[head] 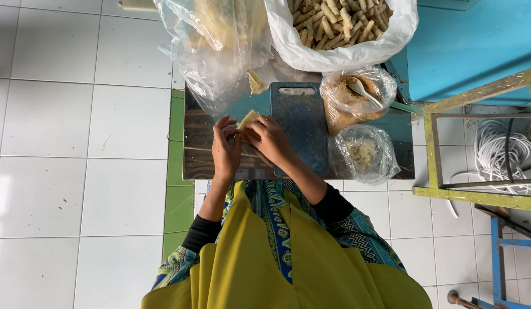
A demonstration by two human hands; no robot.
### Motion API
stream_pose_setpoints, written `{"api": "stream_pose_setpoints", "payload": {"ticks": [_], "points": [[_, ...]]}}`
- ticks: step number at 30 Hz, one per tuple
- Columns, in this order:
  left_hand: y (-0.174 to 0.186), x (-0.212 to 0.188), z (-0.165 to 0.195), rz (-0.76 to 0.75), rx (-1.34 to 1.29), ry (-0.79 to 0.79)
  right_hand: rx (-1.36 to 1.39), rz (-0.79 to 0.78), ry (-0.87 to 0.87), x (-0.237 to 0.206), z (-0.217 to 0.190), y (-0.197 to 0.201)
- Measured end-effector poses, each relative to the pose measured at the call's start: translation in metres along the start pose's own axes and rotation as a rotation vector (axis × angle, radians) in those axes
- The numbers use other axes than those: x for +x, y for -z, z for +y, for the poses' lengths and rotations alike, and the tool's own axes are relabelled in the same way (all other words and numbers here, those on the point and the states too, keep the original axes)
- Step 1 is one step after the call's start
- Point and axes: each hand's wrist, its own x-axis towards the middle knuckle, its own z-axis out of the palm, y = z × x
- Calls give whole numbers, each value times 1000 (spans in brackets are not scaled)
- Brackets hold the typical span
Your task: The person sits at a low table and fills triangular pastry wrappers. They spoon filling from a plastic bag onto a wrapper using a spoon, then fold and press the wrapper closed by hand, setting finished pastries aside and repeating with new wrappers.
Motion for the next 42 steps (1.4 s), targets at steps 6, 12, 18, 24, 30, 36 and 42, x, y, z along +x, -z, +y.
{"api": "stream_pose_setpoints", "payload": {"ticks": [6, 12, 18, 24, 30, 36, 42], "points": [[-3, 2, 2, 15, -65, 58, 420, 12, -407, 9, -2, 3], [-2, 1, 3, 7, -117, 73, 357, 130, -230, 6, -9, 2], [-3, 3, 1, 5, 59, 8, 1412, 367, -759, 9, 27, 26], [-5, 2, -1, -34, 151, 23, 1641, 536, -898, -23, 60, 63], [-3, 1, 12, -45, 139, 45, 783, 615, -563, -81, 61, 91], [1, 17, 33, 20, 287, -148, 118, 101, -88, -129, 33, 52], [-35, 73, 35, -195, 374, 3, 313, 580, -220, -136, 41, 54]]}}
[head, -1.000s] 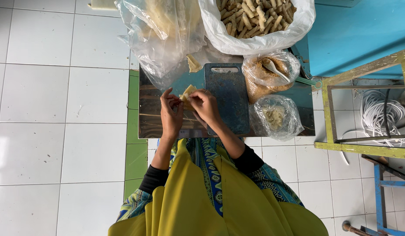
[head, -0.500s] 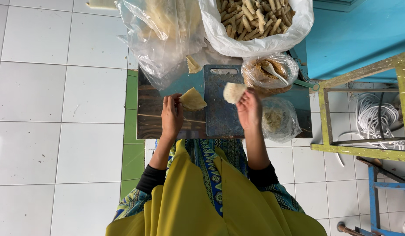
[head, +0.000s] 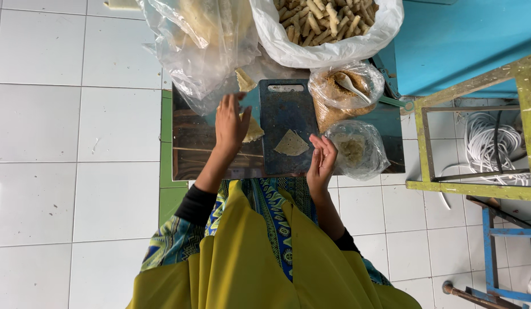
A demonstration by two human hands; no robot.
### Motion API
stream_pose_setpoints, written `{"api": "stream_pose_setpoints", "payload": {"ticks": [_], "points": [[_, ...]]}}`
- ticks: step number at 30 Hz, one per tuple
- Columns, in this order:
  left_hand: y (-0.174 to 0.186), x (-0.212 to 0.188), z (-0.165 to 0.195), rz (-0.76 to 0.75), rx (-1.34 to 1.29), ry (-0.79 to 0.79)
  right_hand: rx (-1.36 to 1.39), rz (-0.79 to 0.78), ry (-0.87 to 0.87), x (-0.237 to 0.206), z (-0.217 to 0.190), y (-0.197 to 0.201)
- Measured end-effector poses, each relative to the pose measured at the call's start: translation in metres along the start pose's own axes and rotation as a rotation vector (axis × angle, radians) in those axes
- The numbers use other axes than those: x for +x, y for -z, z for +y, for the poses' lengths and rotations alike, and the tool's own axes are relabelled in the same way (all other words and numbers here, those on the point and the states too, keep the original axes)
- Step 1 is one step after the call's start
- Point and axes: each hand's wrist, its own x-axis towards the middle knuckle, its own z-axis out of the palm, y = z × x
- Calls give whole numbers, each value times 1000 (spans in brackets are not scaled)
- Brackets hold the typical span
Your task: The person sits at a low table and fills triangular pastry wrappers. They spoon filling from a plastic bag onto a wrapper using a spoon, then fold and press the wrapper closed by hand, setting finished pastries aside and repeating with new wrappers.
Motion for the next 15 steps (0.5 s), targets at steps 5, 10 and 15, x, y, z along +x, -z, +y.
{"api": "stream_pose_setpoints", "payload": {"ticks": [5, 10, 15], "points": [[-17, 47, 3, 151, 130, -126, -18, 56, -88, -3, 1, 1], [-27, 59, 4, 83, 234, -23, -329, -6, -34, -8, 3, 9], [-29, 33, 3, -31, -179, 47, 112, -14, -228, -4, 7, 7]]}}
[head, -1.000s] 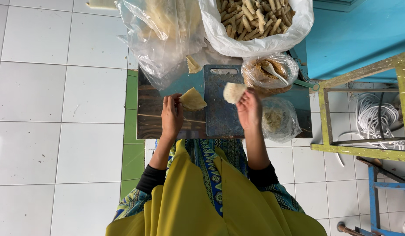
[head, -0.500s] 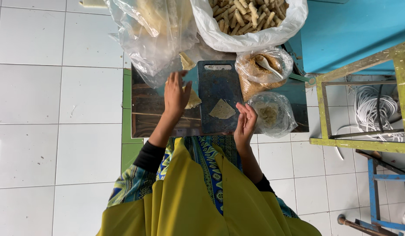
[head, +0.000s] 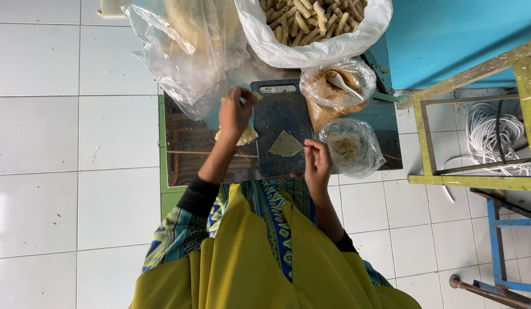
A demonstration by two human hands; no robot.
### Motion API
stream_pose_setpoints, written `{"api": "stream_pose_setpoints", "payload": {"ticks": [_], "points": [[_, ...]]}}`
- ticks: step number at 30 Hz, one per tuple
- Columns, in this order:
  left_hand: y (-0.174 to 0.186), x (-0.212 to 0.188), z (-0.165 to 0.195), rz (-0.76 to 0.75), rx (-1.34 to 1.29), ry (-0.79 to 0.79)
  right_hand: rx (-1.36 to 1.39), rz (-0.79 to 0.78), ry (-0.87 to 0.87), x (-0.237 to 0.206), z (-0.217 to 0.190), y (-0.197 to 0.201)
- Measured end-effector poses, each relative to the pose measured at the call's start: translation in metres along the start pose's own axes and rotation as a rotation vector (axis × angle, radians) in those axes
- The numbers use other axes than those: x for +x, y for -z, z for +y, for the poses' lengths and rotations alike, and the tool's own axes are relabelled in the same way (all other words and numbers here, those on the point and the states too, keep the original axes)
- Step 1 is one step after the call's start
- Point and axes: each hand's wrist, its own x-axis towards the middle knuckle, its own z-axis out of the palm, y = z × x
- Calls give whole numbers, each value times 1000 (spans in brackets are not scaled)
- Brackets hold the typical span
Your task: The person sits at a low table and fills triangular pastry wrappers. They spoon filling from a plastic bag onto a wrapper using a spoon, then fold and press the wrapper closed by hand, setting finished pastries aside and repeating with new wrappers.
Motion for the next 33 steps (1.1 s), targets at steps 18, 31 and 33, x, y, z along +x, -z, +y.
{"api": "stream_pose_setpoints", "payload": {"ticks": [18, 31, 33], "points": [[-32, -118, -4, -414, -312, 132, -78, -322, -152, 21, -16, 5], [-40, -126, 26, -92, 251, -229, -224, -190, -187, 23, 1, -12], [-46, -129, 23, -104, 277, -249, -317, -160, -169, 21, -4, -16]]}}
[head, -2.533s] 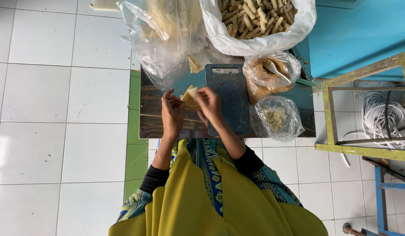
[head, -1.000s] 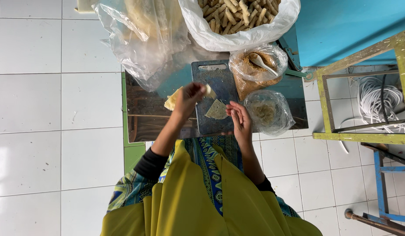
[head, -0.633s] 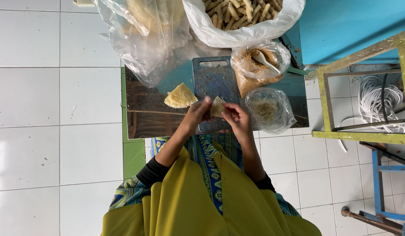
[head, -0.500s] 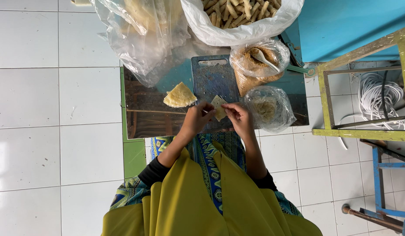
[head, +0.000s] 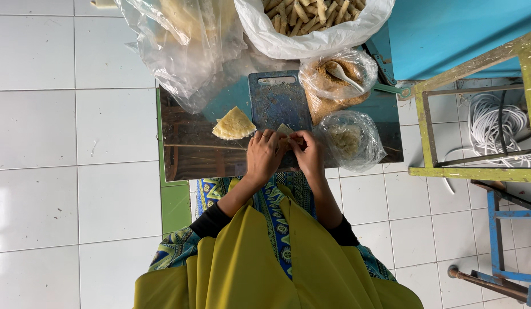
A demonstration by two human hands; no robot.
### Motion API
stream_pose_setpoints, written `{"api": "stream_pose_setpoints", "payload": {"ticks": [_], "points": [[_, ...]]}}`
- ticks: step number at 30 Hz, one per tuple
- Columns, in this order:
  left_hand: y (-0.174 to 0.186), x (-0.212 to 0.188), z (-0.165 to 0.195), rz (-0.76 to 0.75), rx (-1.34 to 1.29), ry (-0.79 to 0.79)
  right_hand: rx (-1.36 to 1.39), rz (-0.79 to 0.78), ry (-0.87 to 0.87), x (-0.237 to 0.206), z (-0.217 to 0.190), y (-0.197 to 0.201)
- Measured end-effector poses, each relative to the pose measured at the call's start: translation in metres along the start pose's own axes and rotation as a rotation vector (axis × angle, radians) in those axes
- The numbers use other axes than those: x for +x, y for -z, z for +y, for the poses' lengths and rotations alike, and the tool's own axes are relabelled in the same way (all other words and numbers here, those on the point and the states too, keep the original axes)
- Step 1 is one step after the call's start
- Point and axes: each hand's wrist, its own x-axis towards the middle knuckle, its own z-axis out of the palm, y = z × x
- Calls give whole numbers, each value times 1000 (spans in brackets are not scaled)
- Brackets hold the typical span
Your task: The person sits at a low table and fills triangular pastry wrappers. They spoon filling from a plastic bag onto a wrapper using a spoon, then fold and press the wrapper closed by hand, setting finished pastries aside and repeating with new wrappers.
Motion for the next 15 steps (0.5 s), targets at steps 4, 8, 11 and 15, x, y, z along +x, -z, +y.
{"api": "stream_pose_setpoints", "payload": {"ticks": [4, 8, 11, 15], "points": [[-8, -2, -3, 33, 21, -34, -221, 12, 150, -3, -8, 1], [-7, -5, -5, 17, -4, -57, -300, -14, 205, -1, -12, 9], [-5, -7, -4, 65, -43, -100, -278, -51, 171, 1, -11, 15], [-4, -9, -1, 96, -24, -112, -287, -70, 212, 2, -7, 15]]}}
